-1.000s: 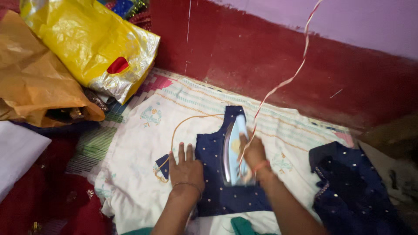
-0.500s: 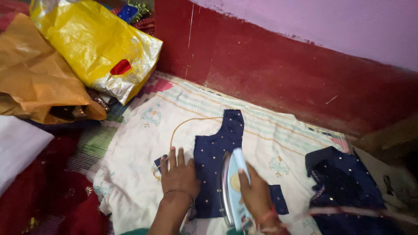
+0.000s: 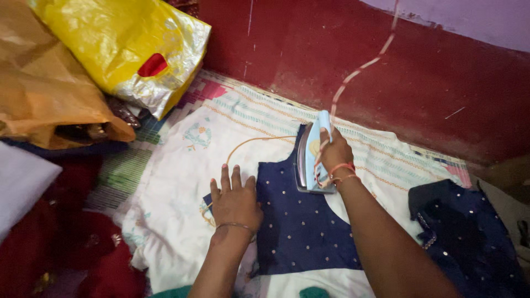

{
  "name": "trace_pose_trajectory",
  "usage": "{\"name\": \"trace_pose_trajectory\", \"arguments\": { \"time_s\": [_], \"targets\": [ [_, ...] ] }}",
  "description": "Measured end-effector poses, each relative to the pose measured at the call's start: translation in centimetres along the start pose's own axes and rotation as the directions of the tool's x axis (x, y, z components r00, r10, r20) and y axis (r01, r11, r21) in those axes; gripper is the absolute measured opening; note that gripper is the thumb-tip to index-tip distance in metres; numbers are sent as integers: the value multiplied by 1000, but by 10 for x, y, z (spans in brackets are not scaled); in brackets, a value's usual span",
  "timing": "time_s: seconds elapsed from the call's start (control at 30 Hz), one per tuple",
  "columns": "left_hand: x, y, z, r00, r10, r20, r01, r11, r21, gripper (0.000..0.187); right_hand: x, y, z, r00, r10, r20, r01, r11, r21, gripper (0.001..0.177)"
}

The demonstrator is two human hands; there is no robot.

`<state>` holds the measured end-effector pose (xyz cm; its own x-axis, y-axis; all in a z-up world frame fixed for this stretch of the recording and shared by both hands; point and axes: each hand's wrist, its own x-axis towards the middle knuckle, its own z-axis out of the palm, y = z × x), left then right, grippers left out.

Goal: The person irons a white shirt on a patterned mat, folds it, and places it aside. Then the person irons a dark blue garment with gold dots, folds it, and sets it aside.

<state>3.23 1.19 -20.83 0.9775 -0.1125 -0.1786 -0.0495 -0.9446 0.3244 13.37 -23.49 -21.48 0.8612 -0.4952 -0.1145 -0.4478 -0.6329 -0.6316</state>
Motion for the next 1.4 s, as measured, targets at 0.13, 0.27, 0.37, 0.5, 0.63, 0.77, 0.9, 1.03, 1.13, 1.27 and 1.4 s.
{"name": "trace_pose_trajectory", "arguments": {
  "time_s": [0.13, 0.27, 0.37, 0.5, 0.63, 0.77, 0.9, 1.03, 1.13, 1.27, 1.4],
  "targets": [
    [3, -6, 3, 1000, -22, -7, 22, 1000, 10, 60, -39, 20, 6, 947, -288, -143, 283, 958, -53, 51],
    [-2, -10, 2, 996, -32, -83, 35, 999, 34, 54, -117, 44, 8, 979, -202, -35, 203, 979, 19, 48],
    [-17, -11, -7, 999, -50, -4, 50, 998, 34, 56, -180, 49, -1, 981, -186, 49, 181, 979, 94, 45],
    [-55, -28, -19, 998, -53, 33, 53, 998, -17, 62, -234, 49, -17, 952, -110, 286, -4, 929, 371, 50],
    [-67, -44, -32, 993, -93, 75, 95, 995, -18, 67, -233, 37, -20, 956, -148, 252, 105, 979, 176, 51],
    [-56, -43, -33, 995, -95, 27, 97, 994, -58, 67, -191, 8, 2, 950, -243, 197, 212, 963, 167, 49],
    [-40, -33, -29, 996, -67, 62, 72, 995, -70, 63, -141, -30, 24, 947, -254, 195, 239, 966, 98, 46],
    [-24, -31, -29, 997, -50, 67, 55, 995, -82, 62, -111, -55, 40, 953, -240, 184, 219, 967, 127, 48],
    [-21, -33, -31, 997, -69, 27, 71, 993, -96, 61, -116, -55, 39, 953, -222, 208, 176, 960, 218, 50],
    [-22, -35, -37, 994, -107, 39, 110, 989, -98, 59, -153, -38, 30, 949, -220, 227, 186, 969, 162, 51],
    [-30, -33, -38, 988, -146, 60, 151, 983, -104, 60, -216, -5, 19, 947, -63, 316, 29, 993, 111, 55]
  ]
}}
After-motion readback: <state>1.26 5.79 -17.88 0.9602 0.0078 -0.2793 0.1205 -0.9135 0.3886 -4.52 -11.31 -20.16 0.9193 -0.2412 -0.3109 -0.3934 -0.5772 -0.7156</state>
